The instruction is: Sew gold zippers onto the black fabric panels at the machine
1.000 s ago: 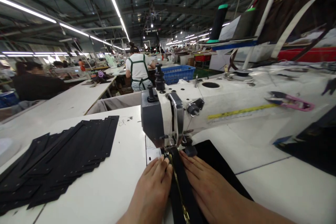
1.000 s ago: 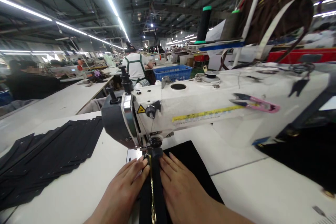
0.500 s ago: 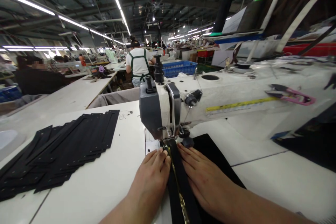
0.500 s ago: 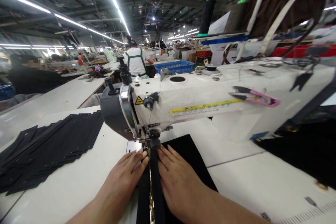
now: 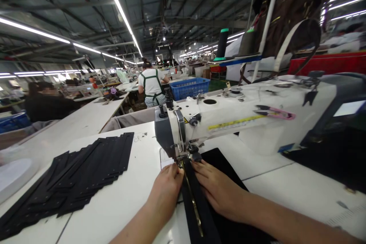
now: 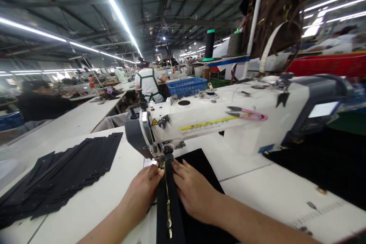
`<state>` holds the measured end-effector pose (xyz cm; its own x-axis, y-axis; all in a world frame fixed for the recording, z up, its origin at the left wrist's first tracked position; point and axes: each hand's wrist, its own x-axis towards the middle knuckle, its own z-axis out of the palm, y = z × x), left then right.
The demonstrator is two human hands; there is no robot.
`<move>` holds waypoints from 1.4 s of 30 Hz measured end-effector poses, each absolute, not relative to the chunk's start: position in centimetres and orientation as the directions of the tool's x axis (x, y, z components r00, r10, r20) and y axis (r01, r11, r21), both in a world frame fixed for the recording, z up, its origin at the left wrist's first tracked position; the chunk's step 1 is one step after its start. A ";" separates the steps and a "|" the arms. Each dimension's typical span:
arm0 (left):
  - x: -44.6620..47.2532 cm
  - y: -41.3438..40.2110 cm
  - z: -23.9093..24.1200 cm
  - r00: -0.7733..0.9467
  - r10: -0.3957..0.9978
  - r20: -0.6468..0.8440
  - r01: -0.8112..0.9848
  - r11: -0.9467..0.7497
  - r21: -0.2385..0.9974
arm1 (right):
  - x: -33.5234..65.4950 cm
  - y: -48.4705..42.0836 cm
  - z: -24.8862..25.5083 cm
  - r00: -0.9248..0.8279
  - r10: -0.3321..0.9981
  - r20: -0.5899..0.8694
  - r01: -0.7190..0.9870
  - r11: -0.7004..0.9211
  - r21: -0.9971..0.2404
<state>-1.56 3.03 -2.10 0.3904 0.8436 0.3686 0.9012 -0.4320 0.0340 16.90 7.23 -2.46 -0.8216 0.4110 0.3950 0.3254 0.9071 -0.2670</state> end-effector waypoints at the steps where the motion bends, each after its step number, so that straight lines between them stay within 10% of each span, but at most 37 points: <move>1: -1.7 3.1 -2.2 0.386 0.850 0.358 0.903 -0.427 0.040 | 17.3 6.5 -2.3 -0.815 0.388 0.430 0.302 0.918 -0.256; 7: -2.4 1.6 -2.4 0.417 0.840 0.347 0.890 -0.455 0.033 | 18.3 1.1 -4.3 -0.710 0.103 0.697 0.215 0.974 0.076; 14: -1.5 -1.8 -2.4 0.444 0.763 0.469 0.854 -0.519 0.035 | 16.9 -0.7 -4.7 -0.629 0.063 0.775 0.301 0.939 0.168; 42: -1.7 0.7 -2.8 0.513 0.706 0.489 0.829 -0.555 -0.068 | 17.1 2.2 -4.6 -0.717 0.158 0.679 0.224 0.974 0.011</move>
